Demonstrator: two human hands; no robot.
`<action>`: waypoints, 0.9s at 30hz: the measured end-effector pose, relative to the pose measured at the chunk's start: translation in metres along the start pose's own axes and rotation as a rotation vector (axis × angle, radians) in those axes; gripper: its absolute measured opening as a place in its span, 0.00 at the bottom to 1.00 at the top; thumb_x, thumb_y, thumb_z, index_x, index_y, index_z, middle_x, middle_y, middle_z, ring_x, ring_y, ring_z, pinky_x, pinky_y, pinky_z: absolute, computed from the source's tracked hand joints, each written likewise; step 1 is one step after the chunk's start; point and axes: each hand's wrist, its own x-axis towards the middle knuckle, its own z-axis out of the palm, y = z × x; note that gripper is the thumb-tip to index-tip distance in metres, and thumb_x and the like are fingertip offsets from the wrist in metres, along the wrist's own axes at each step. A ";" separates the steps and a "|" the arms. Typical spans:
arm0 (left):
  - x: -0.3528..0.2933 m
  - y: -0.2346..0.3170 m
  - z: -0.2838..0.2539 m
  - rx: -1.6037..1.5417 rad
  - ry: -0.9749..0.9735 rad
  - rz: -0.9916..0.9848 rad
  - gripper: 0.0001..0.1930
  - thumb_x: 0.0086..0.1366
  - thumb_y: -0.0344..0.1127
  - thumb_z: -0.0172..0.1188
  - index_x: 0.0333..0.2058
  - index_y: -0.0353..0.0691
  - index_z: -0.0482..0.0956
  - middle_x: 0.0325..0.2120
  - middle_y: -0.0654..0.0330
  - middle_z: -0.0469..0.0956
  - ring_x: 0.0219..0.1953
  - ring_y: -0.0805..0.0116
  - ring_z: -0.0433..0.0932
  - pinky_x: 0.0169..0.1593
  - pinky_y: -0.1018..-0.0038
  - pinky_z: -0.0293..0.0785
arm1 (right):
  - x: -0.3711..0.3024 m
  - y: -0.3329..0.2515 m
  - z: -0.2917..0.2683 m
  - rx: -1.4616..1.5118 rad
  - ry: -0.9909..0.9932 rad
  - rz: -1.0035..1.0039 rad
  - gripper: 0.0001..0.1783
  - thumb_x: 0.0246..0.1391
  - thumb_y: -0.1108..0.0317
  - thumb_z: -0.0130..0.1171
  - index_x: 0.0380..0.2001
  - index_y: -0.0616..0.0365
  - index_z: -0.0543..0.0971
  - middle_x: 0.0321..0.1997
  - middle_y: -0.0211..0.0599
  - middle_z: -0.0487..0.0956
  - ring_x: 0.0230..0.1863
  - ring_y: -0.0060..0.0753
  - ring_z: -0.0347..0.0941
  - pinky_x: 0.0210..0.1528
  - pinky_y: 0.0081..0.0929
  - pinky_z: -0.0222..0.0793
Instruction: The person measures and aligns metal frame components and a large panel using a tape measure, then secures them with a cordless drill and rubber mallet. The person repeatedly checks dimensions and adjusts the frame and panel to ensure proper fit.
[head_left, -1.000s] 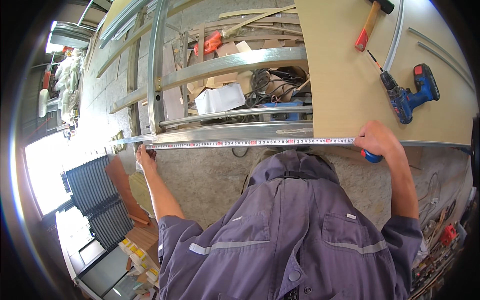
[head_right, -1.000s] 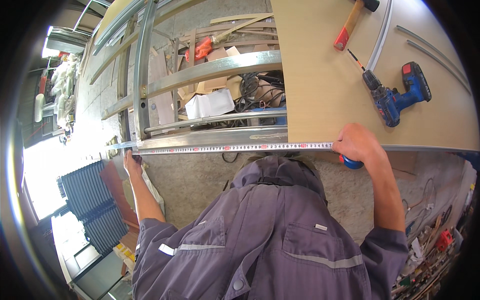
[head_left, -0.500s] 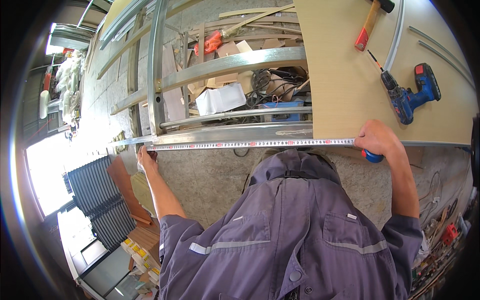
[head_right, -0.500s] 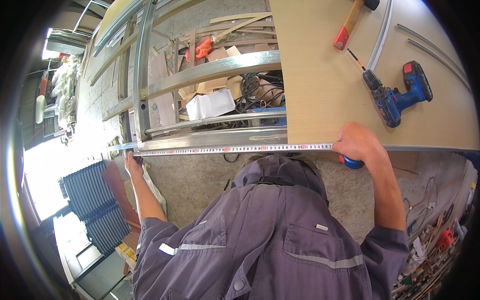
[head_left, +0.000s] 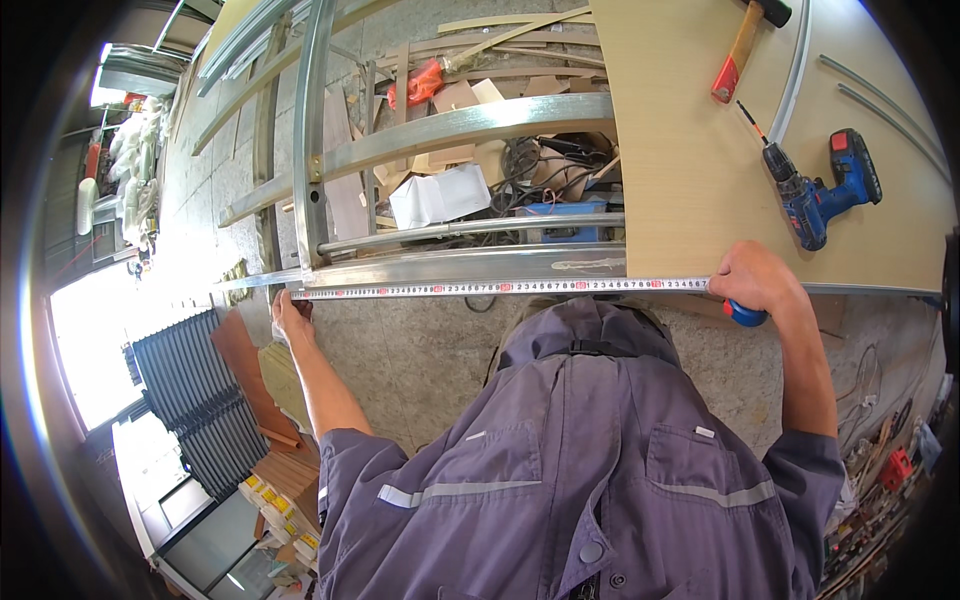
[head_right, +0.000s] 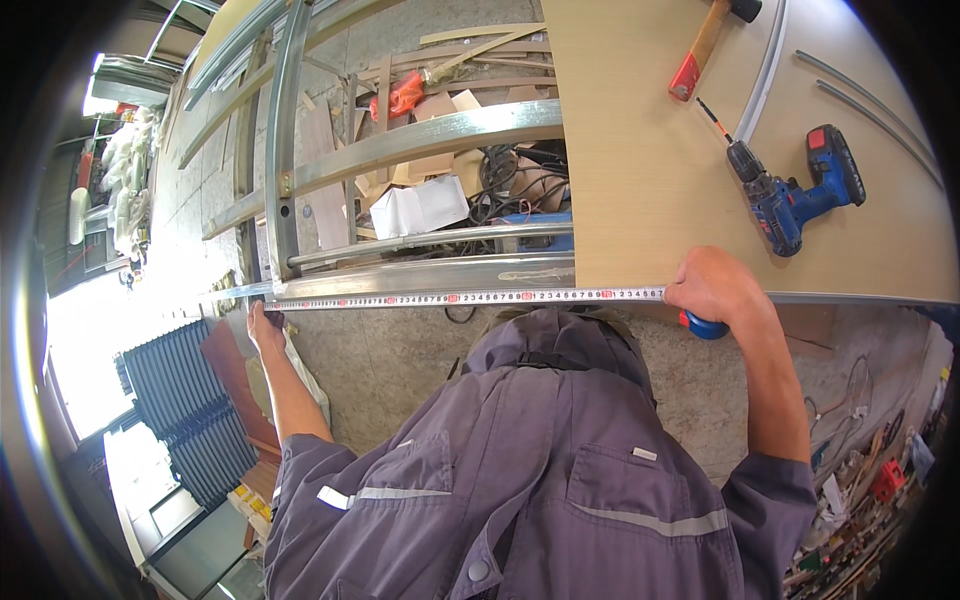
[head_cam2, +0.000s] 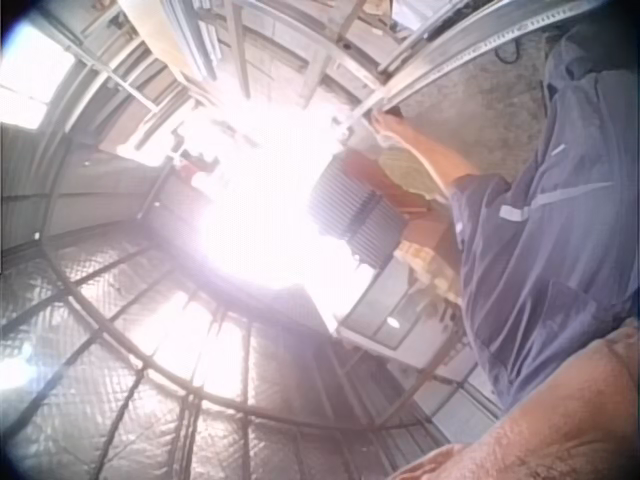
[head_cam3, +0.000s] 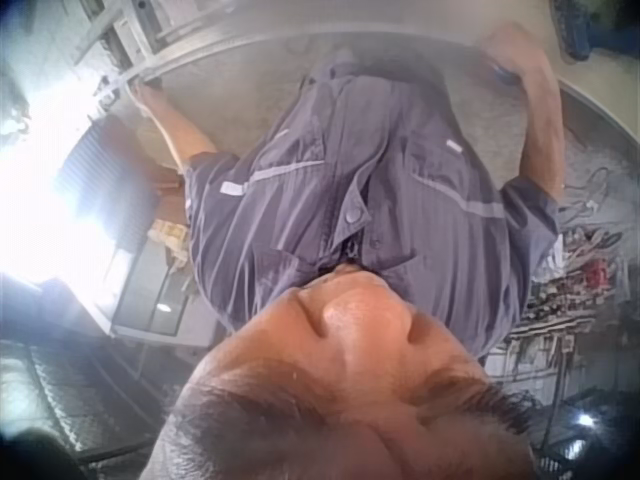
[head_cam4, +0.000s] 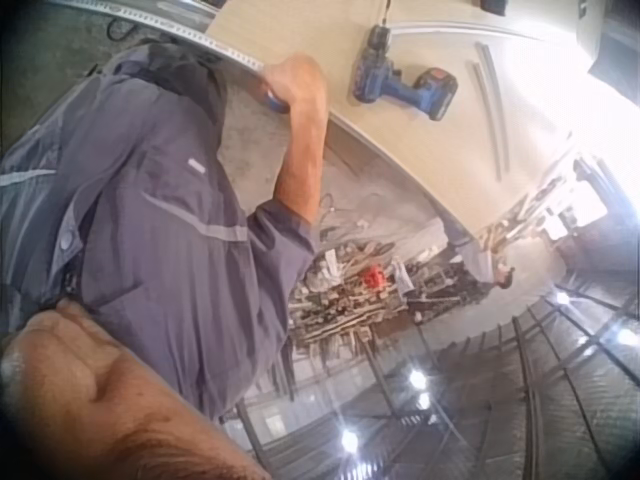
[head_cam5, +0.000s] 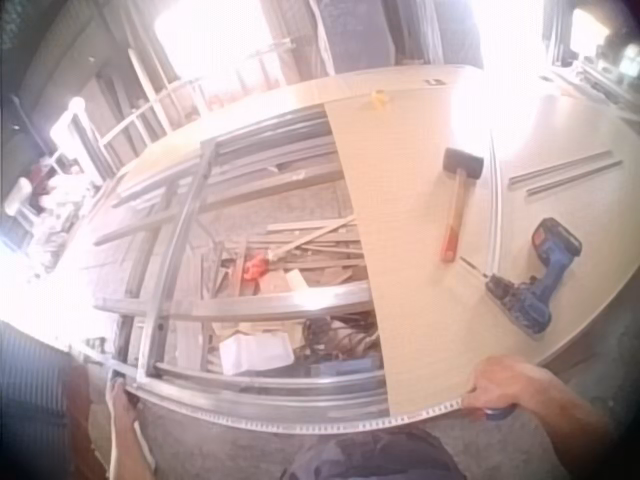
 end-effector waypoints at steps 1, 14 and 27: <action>0.003 -0.001 -0.002 0.012 -0.009 -0.003 0.14 0.65 0.42 0.62 0.48 0.49 0.76 0.30 0.65 0.77 0.28 0.70 0.75 0.32 0.72 0.74 | 0.000 0.000 0.000 0.003 0.000 0.000 0.17 0.39 0.61 0.65 0.19 0.68 0.78 0.14 0.53 0.69 0.15 0.45 0.65 0.24 0.40 0.65; 0.005 -0.002 -0.001 0.047 0.010 -0.007 0.14 0.65 0.42 0.63 0.47 0.50 0.76 0.30 0.64 0.76 0.28 0.69 0.75 0.32 0.71 0.76 | -0.004 -0.004 -0.003 0.000 -0.002 0.019 0.15 0.39 0.61 0.64 0.20 0.66 0.81 0.17 0.55 0.74 0.20 0.51 0.72 0.29 0.42 0.70; 0.010 -0.005 -0.005 0.048 -0.001 -0.024 0.16 0.65 0.43 0.62 0.50 0.50 0.74 0.37 0.63 0.77 0.36 0.65 0.77 0.40 0.66 0.73 | -0.005 -0.004 -0.003 -0.009 0.006 0.011 0.14 0.39 0.61 0.64 0.19 0.65 0.81 0.17 0.55 0.75 0.20 0.51 0.73 0.29 0.42 0.70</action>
